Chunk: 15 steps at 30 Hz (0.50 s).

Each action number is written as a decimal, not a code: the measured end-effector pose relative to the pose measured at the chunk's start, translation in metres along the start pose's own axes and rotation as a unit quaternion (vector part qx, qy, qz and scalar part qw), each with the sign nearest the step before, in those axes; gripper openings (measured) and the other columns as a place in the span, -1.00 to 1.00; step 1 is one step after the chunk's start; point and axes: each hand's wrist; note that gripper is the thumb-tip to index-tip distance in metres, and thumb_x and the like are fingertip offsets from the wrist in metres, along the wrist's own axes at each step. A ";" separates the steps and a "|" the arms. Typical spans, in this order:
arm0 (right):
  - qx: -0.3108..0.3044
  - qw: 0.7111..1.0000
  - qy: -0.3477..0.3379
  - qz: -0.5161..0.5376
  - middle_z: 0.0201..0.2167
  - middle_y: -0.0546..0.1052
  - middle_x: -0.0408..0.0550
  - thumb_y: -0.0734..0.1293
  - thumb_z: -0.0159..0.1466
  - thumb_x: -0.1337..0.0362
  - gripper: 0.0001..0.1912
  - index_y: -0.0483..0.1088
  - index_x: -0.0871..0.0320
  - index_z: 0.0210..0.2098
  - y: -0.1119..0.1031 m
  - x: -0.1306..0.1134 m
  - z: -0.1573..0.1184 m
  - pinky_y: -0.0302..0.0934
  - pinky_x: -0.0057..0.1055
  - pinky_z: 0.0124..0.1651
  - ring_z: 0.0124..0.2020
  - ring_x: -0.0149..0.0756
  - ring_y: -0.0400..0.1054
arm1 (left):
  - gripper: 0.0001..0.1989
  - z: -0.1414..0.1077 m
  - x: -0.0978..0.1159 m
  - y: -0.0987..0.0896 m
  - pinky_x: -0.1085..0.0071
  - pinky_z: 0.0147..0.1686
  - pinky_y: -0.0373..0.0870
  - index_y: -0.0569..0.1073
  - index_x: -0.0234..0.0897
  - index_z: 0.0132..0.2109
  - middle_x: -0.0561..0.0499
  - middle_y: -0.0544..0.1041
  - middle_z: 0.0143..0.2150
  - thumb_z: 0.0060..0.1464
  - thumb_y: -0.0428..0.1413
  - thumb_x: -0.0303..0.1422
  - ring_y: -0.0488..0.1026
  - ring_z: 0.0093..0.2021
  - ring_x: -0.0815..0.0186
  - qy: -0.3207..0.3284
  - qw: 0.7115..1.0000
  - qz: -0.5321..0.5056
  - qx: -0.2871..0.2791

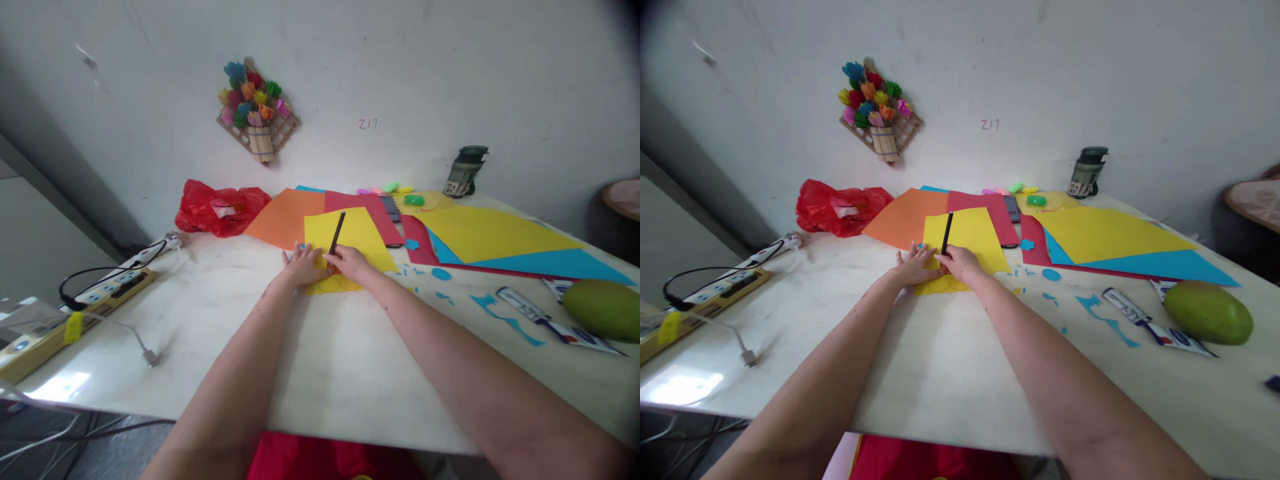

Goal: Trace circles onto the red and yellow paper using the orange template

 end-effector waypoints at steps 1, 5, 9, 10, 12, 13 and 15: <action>0.001 1.000 0.000 0.000 -0.53 0.46 -0.10 0.15 0.11 0.11 -0.74 0.34 0.15 -0.43 0.000 0.000 0.000 0.12 -0.52 -0.45 -0.49 -0.41 0.30 | -0.28 0.000 0.000 0.000 -0.11 -0.02 -0.44 -0.10 -0.03 0.15 0.05 -0.22 0.23 -0.16 -0.18 0.09 -0.49 0.16 0.06 0.000 1.000 0.000 0.000; 0.003 1.000 0.000 -0.005 -0.52 0.46 -0.11 0.16 0.10 0.10 -0.74 0.34 0.14 -0.43 -0.001 -0.001 0.000 0.11 -0.53 -0.45 -0.49 -0.42 0.30 | -0.26 0.000 0.000 0.000 -0.10 -0.01 -0.45 -0.10 -0.02 0.15 0.06 -0.23 0.23 -0.18 -0.17 0.10 -0.50 0.16 0.07 -0.002 1.000 -0.002 -0.003; 0.006 1.000 0.000 -0.009 -0.53 0.46 -0.10 0.17 0.09 0.08 -0.72 0.35 0.15 -0.44 0.000 0.000 0.001 0.11 -0.52 -0.46 -0.50 -0.42 0.29 | -0.26 0.002 -0.001 0.002 -0.11 -0.02 -0.44 -0.11 -0.04 0.16 0.03 -0.23 0.23 -0.17 -0.18 0.11 -0.48 0.16 0.06 -0.001 1.000 -0.002 -0.001; 0.007 1.000 0.002 -0.008 -0.54 0.46 -0.11 0.17 0.09 0.08 -0.72 0.35 0.15 -0.45 0.000 0.000 0.001 0.11 -0.52 -0.46 -0.51 -0.42 0.29 | -0.26 0.002 -0.001 0.002 -0.11 -0.02 -0.44 -0.11 -0.04 0.16 0.04 -0.23 0.23 -0.17 -0.18 0.11 -0.48 0.16 0.06 -0.002 1.000 -0.002 0.000; 0.008 1.000 0.004 -0.002 -0.54 0.45 -0.11 0.17 0.08 0.08 -0.72 0.35 0.15 -0.46 0.000 0.001 0.001 0.12 -0.51 -0.46 -0.51 -0.42 0.29 | -0.26 0.002 -0.001 0.002 -0.11 -0.01 -0.44 -0.11 -0.03 0.16 0.05 -0.23 0.23 -0.17 -0.18 0.11 -0.49 0.16 0.07 -0.003 1.000 -0.003 -0.001; 0.009 1.000 0.005 0.002 -0.54 0.46 -0.11 0.17 0.08 0.07 -0.72 0.36 0.15 -0.46 0.001 0.001 0.001 0.12 -0.52 -0.46 -0.51 -0.42 0.29 | -0.26 0.001 0.000 0.002 -0.10 -0.01 -0.44 -0.11 -0.02 0.16 0.05 -0.23 0.23 -0.17 -0.18 0.11 -0.49 0.16 0.08 -0.004 1.000 -0.003 -0.002; 0.009 1.000 0.007 0.009 -0.54 0.46 -0.11 0.17 0.08 0.08 -0.72 0.36 0.15 -0.45 0.001 0.002 0.002 0.13 -0.52 -0.46 -0.51 -0.43 0.29 | -0.25 0.000 0.000 0.001 -0.10 -0.01 -0.45 -0.11 -0.03 0.16 0.04 -0.23 0.23 -0.18 -0.18 0.12 -0.49 0.16 0.08 -0.004 1.000 -0.004 -0.004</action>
Point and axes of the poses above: each hand's wrist, its own z-axis towards the middle knuckle, its own y-axis out of the palm, x = y × z
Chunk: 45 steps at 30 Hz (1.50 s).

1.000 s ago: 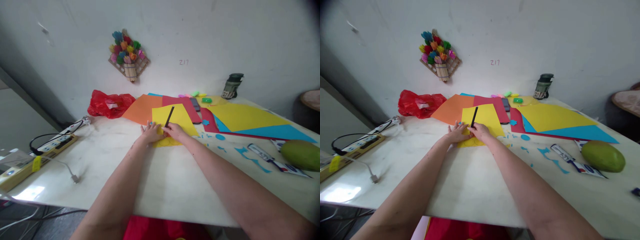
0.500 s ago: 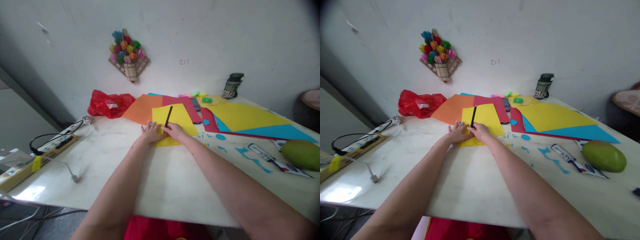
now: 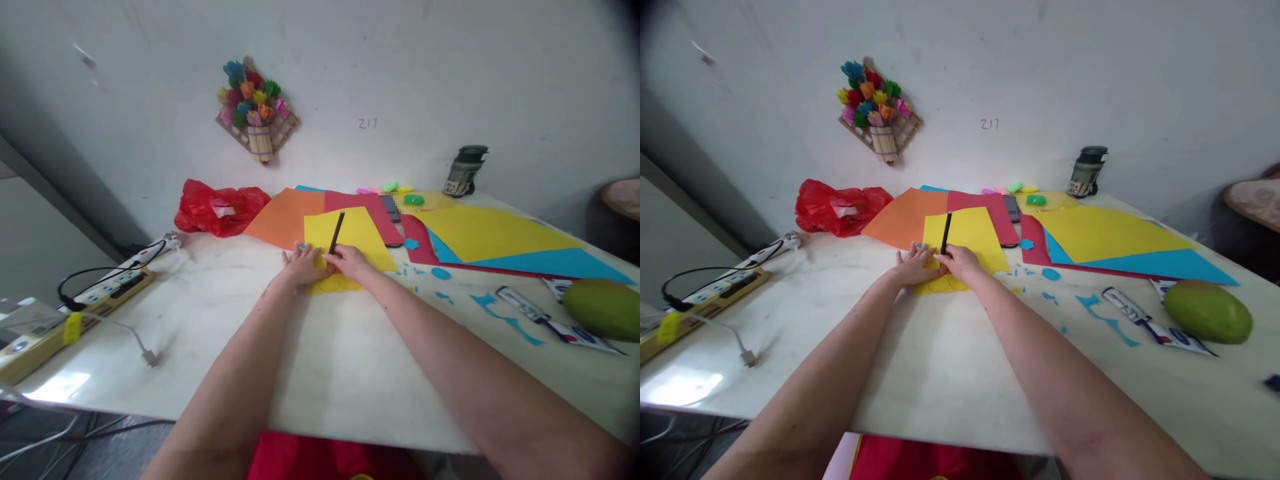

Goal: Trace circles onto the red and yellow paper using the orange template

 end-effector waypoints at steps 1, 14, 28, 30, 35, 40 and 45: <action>-0.001 1.000 -0.001 0.004 -0.54 0.46 -0.12 0.17 0.08 0.08 -0.72 0.36 0.15 -0.44 0.000 0.001 0.000 0.13 -0.52 -0.46 -0.51 -0.43 0.29 | -0.25 0.000 0.000 -0.001 -0.10 -0.01 -0.45 -0.11 -0.04 0.16 0.03 -0.23 0.23 -0.18 -0.18 0.12 -0.50 0.16 0.08 0.000 1.000 -0.001 -0.001; 0.045 0.999 -0.017 -0.026 -0.48 0.39 -0.11 0.22 0.04 0.09 -0.74 0.35 0.19 -0.51 0.002 0.002 0.003 0.10 -0.53 -0.44 -0.49 -0.47 0.23 | -0.25 -0.001 0.001 -0.001 -0.10 -0.01 -0.44 -0.11 -0.06 0.16 0.03 -0.22 0.23 -0.17 -0.19 0.12 -0.50 0.16 0.07 -0.002 1.000 0.000 -0.002; 0.058 0.998 -0.028 -0.026 -0.46 0.33 -0.13 0.23 0.04 0.11 -0.76 0.33 0.19 -0.51 0.001 0.003 0.005 0.08 -0.54 -0.42 -0.48 -0.50 0.20 | -0.27 -0.001 0.000 -0.001 -0.09 0.00 -0.43 -0.12 -0.02 0.16 0.06 -0.23 0.23 -0.16 -0.20 0.11 -0.51 0.16 0.08 0.001 1.000 0.002 0.001; 0.057 0.998 -0.025 -0.027 -0.46 0.33 -0.13 0.23 0.04 0.11 -0.76 0.33 0.19 -0.52 0.001 0.003 0.005 0.08 -0.54 -0.42 -0.48 -0.50 0.19 | -0.27 -0.001 0.000 -0.001 -0.09 0.00 -0.44 -0.12 -0.02 0.16 0.06 -0.23 0.23 -0.15 -0.20 0.11 -0.50 0.16 0.09 0.002 1.000 0.002 0.000; 0.060 0.998 -0.021 -0.031 -0.49 0.32 -0.13 0.23 0.03 0.10 -0.75 0.32 0.19 -0.54 0.000 0.003 0.006 0.06 -0.54 -0.44 -0.50 -0.49 0.17 | -0.27 0.000 0.000 -0.001 -0.10 -0.01 -0.44 -0.12 -0.01 0.16 0.06 -0.24 0.23 -0.16 -0.20 0.11 -0.50 0.16 0.09 0.001 1.000 -0.001 0.001; 0.062 0.998 -0.011 -0.023 -0.50 0.32 -0.13 0.23 0.03 0.10 -0.74 0.32 0.19 -0.54 0.001 0.004 0.006 0.05 -0.54 -0.45 -0.51 -0.49 0.16 | -0.26 0.000 -0.001 0.000 -0.11 -0.01 -0.43 -0.12 -0.03 0.16 0.04 -0.24 0.23 -0.16 -0.20 0.12 -0.50 0.16 0.10 0.006 1.000 -0.003 0.002; 0.064 0.998 -0.014 -0.010 -0.48 0.33 -0.12 0.23 0.03 0.11 -0.75 0.32 0.19 -0.53 0.002 0.006 0.007 0.06 -0.54 -0.44 -0.50 -0.49 0.17 | -0.26 0.000 0.000 -0.001 -0.10 -0.01 -0.43 -0.12 -0.04 0.17 0.04 -0.23 0.23 -0.16 -0.19 0.11 -0.49 0.17 0.09 0.006 1.000 -0.004 0.003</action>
Point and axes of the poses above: each hand's wrist, its own z-axis towards the middle knuckle, its own y-axis out of the palm, x = y × z
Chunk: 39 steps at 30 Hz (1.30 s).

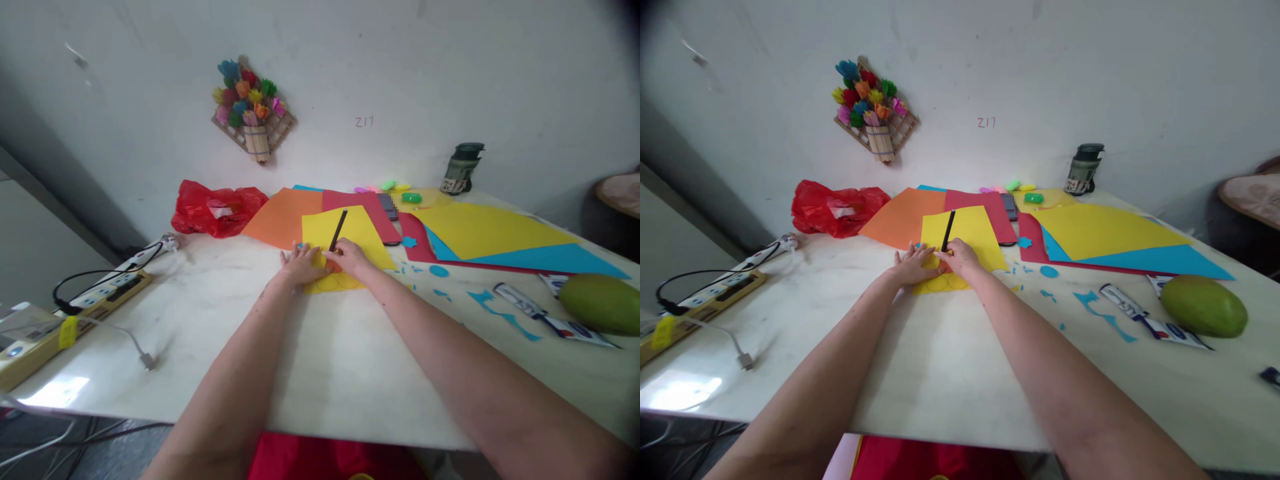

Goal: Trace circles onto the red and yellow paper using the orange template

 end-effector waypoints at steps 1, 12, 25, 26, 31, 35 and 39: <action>0.002 1.000 0.002 0.001 -0.48 0.33 -0.12 0.23 0.03 0.11 -0.75 0.33 0.19 -0.53 0.000 0.000 0.000 0.06 -0.54 -0.44 -0.50 -0.49 0.18 | -0.26 0.000 0.000 0.000 -0.10 -0.01 -0.43 -0.12 -0.05 0.17 0.03 -0.23 0.23 -0.16 -0.20 0.11 -0.49 0.17 0.10 0.001 1.000 -0.001 0.000; 0.005 1.000 0.017 -0.012 -0.48 0.34 -0.10 0.24 0.04 0.14 -0.76 0.35 0.21 -0.52 -0.003 -0.002 0.000 0.07 -0.53 -0.42 -0.49 -0.48 0.19 | -0.24 0.000 0.000 0.000 -0.10 -0.01 -0.46 -0.11 -0.05 0.16 0.02 -0.22 0.23 -0.17 -0.17 0.12 -0.49 0.17 0.11 -0.001 1.000 -0.013 0.000; 0.008 1.000 0.026 -0.009 -0.46 0.37 -0.08 0.25 0.04 0.15 -0.77 0.37 0.22 -0.50 -0.005 -0.003 -0.001 0.07 -0.54 -0.42 -0.48 -0.48 0.22 | -0.33 0.002 0.001 0.003 -0.13 -0.03 -0.48 0.10 -0.13 0.04 -0.03 -0.13 0.22 -0.21 -0.06 0.06 -0.57 0.14 0.07 -0.020 0.998 -0.040 0.043; 0.009 1.000 0.027 -0.010 -0.47 0.36 -0.08 0.25 0.04 0.16 -0.77 0.36 0.22 -0.51 -0.005 -0.003 -0.001 0.07 -0.53 -0.42 -0.48 -0.47 0.21 | -0.36 0.002 0.001 0.004 -0.13 -0.03 -0.47 0.15 -0.16 -0.01 -0.05 -0.14 0.22 -0.23 -0.04 0.06 -0.59 0.14 0.06 -0.025 0.997 -0.043 0.054; 0.011 0.999 0.036 -0.008 -0.50 0.35 -0.09 0.25 0.03 0.15 -0.77 0.35 0.22 -0.53 -0.005 -0.004 -0.001 0.07 -0.53 -0.44 -0.50 -0.47 0.20 | -0.51 0.001 0.006 0.002 -0.11 -0.03 -0.45 0.27 -0.19 -0.21 -0.06 -0.24 0.23 -0.27 0.03 0.01 -0.63 0.13 0.05 -0.035 0.994 -0.067 0.082; 0.012 0.999 0.042 -0.006 -0.51 0.36 -0.08 0.26 0.02 0.14 -0.76 0.36 0.22 -0.52 -0.005 -0.004 -0.001 0.06 -0.53 -0.45 -0.51 -0.47 0.21 | -0.61 -0.002 0.010 0.001 -0.12 -0.04 -0.46 0.34 -0.15 -0.32 0.05 -0.27 0.23 -0.30 0.08 -0.02 -0.65 0.11 0.02 -0.028 0.991 -0.100 0.083; 0.017 0.999 0.043 -0.005 -0.51 0.37 -0.08 0.26 0.02 0.14 -0.76 0.37 0.22 -0.52 -0.004 -0.004 -0.001 0.07 -0.53 -0.44 -0.50 -0.47 0.22 | -0.66 -0.003 0.012 0.001 -0.10 -0.03 -0.47 0.39 -0.10 -0.34 0.12 -0.26 0.23 -0.31 0.11 -0.04 -0.66 0.11 0.03 -0.033 0.988 -0.120 0.094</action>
Point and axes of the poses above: each hand's wrist, its own z-axis towards the middle knuckle, its own y-axis out of the palm, x = y × z
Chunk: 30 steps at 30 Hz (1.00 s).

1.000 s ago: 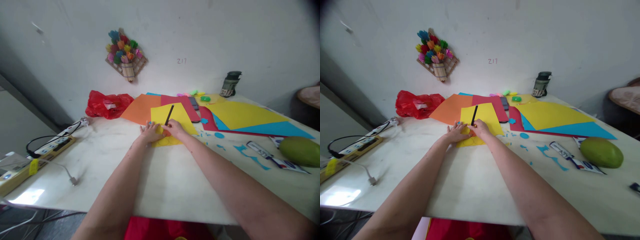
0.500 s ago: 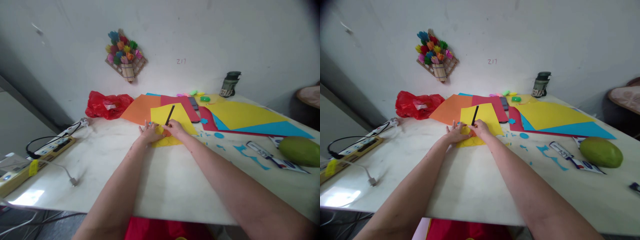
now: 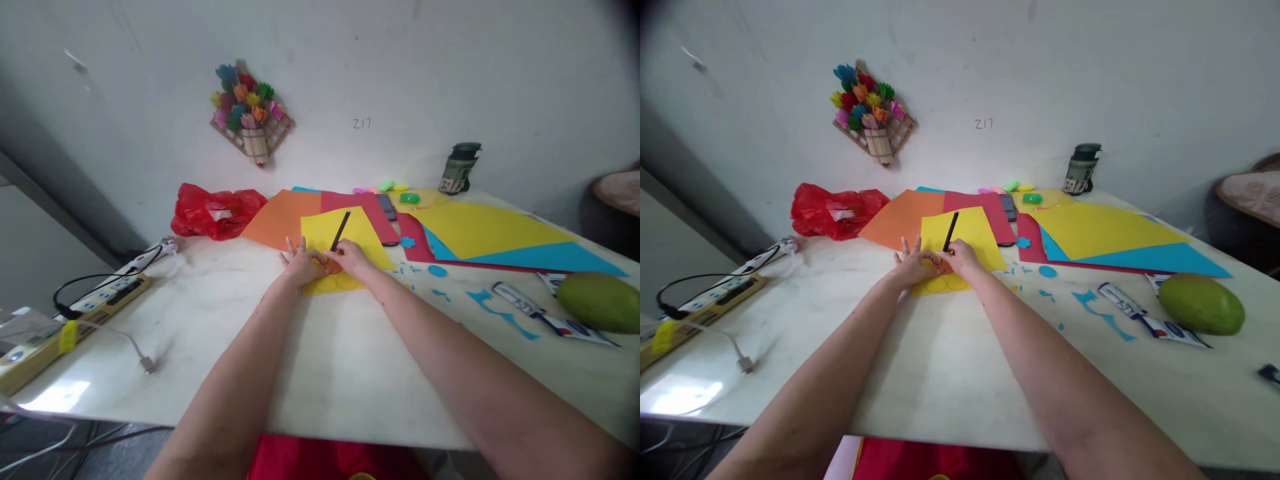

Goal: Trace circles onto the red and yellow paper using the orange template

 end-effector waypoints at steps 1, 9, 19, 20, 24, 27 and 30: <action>0.000 1.000 0.001 0.002 -0.51 0.37 -0.08 0.26 0.02 0.14 -0.76 0.37 0.22 -0.52 0.000 0.000 0.000 0.07 -0.52 -0.44 -0.50 -0.46 0.23 | -0.66 0.000 0.000 0.000 -0.10 -0.03 -0.47 0.40 -0.09 -0.34 0.12 -0.26 0.23 -0.31 0.12 -0.05 -0.66 0.11 0.03 -0.002 1.000 -0.003 0.003; -0.003 1.000 0.007 0.004 -0.50 0.37 -0.08 0.27 0.01 0.14 -0.76 0.37 0.23 -0.52 -0.001 0.000 0.000 0.08 -0.51 -0.42 -0.48 -0.46 0.23 | -0.65 0.002 -0.002 0.001 -0.09 -0.03 -0.47 0.42 -0.04 -0.33 0.15 -0.21 0.23 -0.32 0.11 -0.02 -0.64 0.12 0.05 -0.007 1.000 0.002 -0.004; 0.005 1.000 0.005 0.017 -0.51 0.36 -0.11 0.28 0.00 0.16 -0.77 0.36 0.23 -0.54 0.000 -0.001 -0.001 0.06 -0.53 -0.45 -0.50 -0.48 0.21 | -0.61 0.005 -0.003 0.010 -0.09 -0.01 -0.46 0.40 -0.04 -0.34 0.19 -0.18 0.22 -0.28 0.04 0.08 -0.62 0.13 0.08 -0.002 0.999 0.032 0.022; 0.008 1.000 0.004 0.014 -0.51 0.36 -0.11 0.28 -0.01 0.16 -0.77 0.36 0.23 -0.55 0.000 -0.001 -0.001 0.06 -0.54 -0.45 -0.50 -0.49 0.21 | -0.61 0.004 -0.002 0.010 -0.08 -0.01 -0.46 0.40 -0.05 -0.34 0.19 -0.18 0.22 -0.28 0.04 0.08 -0.62 0.14 0.08 -0.004 0.999 0.035 0.022; 0.018 1.000 -0.001 0.005 -0.52 0.35 -0.11 0.28 -0.01 0.15 -0.78 0.36 0.22 -0.56 0.002 0.002 0.001 0.05 -0.55 -0.45 -0.50 -0.49 0.19 | -0.61 0.004 -0.002 0.010 -0.08 0.00 -0.45 0.39 -0.06 -0.34 0.18 -0.18 0.22 -0.27 0.04 0.07 -0.62 0.14 0.08 -0.011 0.999 0.038 0.019; 0.020 1.000 -0.003 -0.004 -0.52 0.34 -0.11 0.28 -0.01 0.13 -0.76 0.36 0.22 -0.56 0.003 0.004 0.002 0.05 -0.55 -0.45 -0.50 -0.49 0.19 | -0.63 0.006 -0.004 0.012 -0.08 0.00 -0.45 0.39 -0.06 -0.33 0.19 -0.17 0.22 -0.25 0.04 0.05 -0.63 0.13 0.08 -0.010 0.999 0.036 0.017; 0.024 1.000 -0.001 -0.007 -0.52 0.34 -0.12 0.27 -0.01 0.12 -0.74 0.36 0.22 -0.56 0.004 0.005 0.002 0.05 -0.54 -0.45 -0.51 -0.49 0.19 | -0.64 0.008 -0.006 0.014 -0.09 0.00 -0.45 0.40 -0.05 -0.33 0.20 -0.16 0.22 -0.24 0.03 0.05 -0.63 0.13 0.08 -0.007 0.999 0.033 0.019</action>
Point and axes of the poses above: each hand's wrist, its own z-axis towards the middle knuckle, its own y-axis out of the palm, x = y × z
